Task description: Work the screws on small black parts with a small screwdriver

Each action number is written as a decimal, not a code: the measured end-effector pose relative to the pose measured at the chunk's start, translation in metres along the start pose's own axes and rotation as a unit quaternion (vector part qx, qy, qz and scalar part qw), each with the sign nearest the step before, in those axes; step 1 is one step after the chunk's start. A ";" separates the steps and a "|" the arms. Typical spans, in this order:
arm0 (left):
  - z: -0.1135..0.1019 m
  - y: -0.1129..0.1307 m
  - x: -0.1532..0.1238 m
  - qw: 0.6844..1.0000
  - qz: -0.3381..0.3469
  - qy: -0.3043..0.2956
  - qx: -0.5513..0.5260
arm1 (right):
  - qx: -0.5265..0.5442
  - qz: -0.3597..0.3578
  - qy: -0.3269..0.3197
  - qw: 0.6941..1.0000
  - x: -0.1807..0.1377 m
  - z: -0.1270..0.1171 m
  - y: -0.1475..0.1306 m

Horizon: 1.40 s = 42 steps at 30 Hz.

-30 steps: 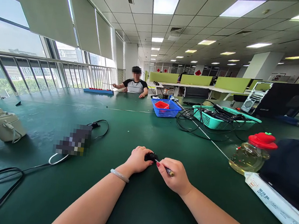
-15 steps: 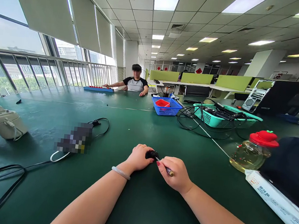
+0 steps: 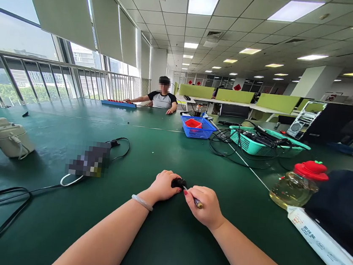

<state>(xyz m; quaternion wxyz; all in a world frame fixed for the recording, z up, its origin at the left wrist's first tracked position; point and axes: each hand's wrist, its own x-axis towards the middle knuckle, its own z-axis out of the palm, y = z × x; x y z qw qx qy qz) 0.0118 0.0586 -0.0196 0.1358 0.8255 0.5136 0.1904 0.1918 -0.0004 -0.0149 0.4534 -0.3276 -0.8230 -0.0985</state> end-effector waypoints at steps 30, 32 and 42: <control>-0.001 0.000 0.000 1.000 -0.006 0.002 -0.007 | -0.004 0.004 -0.004 1.000 0.000 0.000 0.000; -0.001 0.000 0.000 1.000 -0.007 0.002 -0.007 | 0.000 -0.003 0.001 1.000 0.000 0.000 0.000; -0.001 0.000 0.001 1.000 -0.006 0.002 -0.013 | 0.010 -0.023 0.009 1.000 0.001 -0.002 -0.001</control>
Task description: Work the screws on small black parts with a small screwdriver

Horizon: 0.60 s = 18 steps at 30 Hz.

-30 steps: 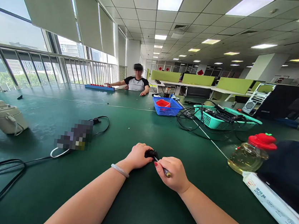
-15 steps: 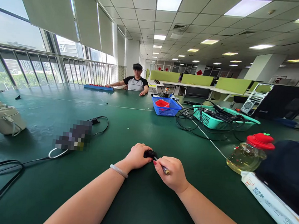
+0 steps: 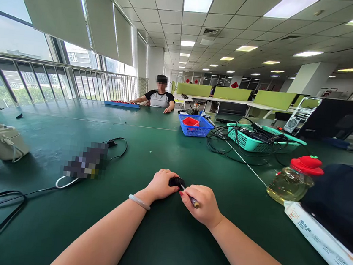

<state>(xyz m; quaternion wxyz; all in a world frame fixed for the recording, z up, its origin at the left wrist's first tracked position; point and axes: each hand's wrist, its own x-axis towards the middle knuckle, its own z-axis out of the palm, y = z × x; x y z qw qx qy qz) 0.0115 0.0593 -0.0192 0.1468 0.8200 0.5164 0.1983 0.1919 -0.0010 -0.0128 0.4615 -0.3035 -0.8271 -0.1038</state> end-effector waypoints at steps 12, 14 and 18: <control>-0.001 0.001 -0.001 1.000 -0.003 -0.002 0.002 | -0.012 0.003 -0.005 1.000 -0.001 0.001 0.002; -0.001 0.001 -0.001 1.000 -0.002 -0.003 0.002 | -0.022 -0.001 -0.006 1.000 -0.001 0.001 0.002; -0.001 0.002 -0.001 1.000 -0.001 -0.006 0.006 | -0.045 -0.026 -0.028 0.998 -0.001 0.000 0.003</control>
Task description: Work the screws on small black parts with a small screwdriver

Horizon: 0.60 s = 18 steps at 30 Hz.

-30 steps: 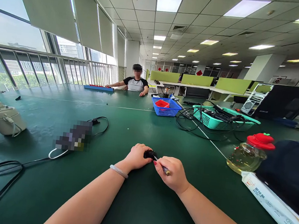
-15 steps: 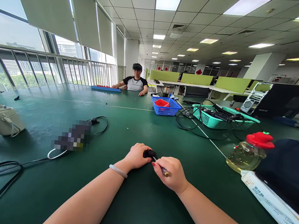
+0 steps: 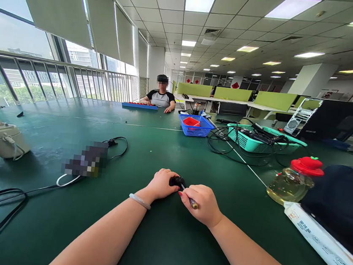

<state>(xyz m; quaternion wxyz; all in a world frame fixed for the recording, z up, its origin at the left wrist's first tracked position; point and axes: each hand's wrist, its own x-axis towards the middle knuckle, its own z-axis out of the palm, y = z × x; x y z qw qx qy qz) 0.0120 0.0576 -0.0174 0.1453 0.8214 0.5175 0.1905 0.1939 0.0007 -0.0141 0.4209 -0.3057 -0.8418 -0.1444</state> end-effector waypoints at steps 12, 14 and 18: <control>0.001 -0.001 0.001 1.000 -0.006 0.002 0.003 | 0.091 0.029 -0.056 0.994 -0.003 -0.001 0.011; 0.001 -0.002 0.002 1.000 -0.003 -0.002 0.006 | 0.178 0.155 -0.031 0.971 -0.003 -0.001 0.016; 0.002 -0.004 0.003 1.000 0.003 -0.007 0.003 | 0.307 0.360 0.029 0.880 -0.006 0.002 0.027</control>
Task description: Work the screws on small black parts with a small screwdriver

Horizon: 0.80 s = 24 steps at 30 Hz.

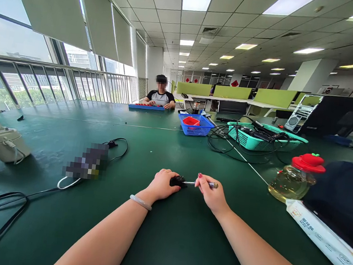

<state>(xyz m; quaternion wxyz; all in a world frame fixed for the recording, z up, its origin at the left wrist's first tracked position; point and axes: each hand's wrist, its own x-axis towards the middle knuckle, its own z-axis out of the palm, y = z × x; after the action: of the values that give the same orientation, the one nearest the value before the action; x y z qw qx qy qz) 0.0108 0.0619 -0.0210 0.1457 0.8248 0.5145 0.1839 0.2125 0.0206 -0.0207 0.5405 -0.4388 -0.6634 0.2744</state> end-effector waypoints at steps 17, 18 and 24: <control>-0.002 0.003 -0.002 1.000 0.000 0.004 0.006 | -0.091 -0.112 -0.048 0.988 -0.004 -0.003 -0.012; -0.003 0.003 -0.002 1.000 0.000 0.004 0.005 | -0.086 -0.106 -0.041 0.990 -0.004 -0.003 -0.011; -0.005 0.006 -0.003 1.000 -0.004 0.000 0.006 | -0.050 -0.068 -0.004 0.996 -0.001 -0.005 -0.009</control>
<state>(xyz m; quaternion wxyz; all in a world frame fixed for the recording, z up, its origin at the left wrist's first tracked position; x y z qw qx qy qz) 0.0122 0.0571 -0.0148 0.1416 0.8234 0.5190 0.1807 0.2148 0.0151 -0.0121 0.5323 -0.4183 -0.7068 0.2050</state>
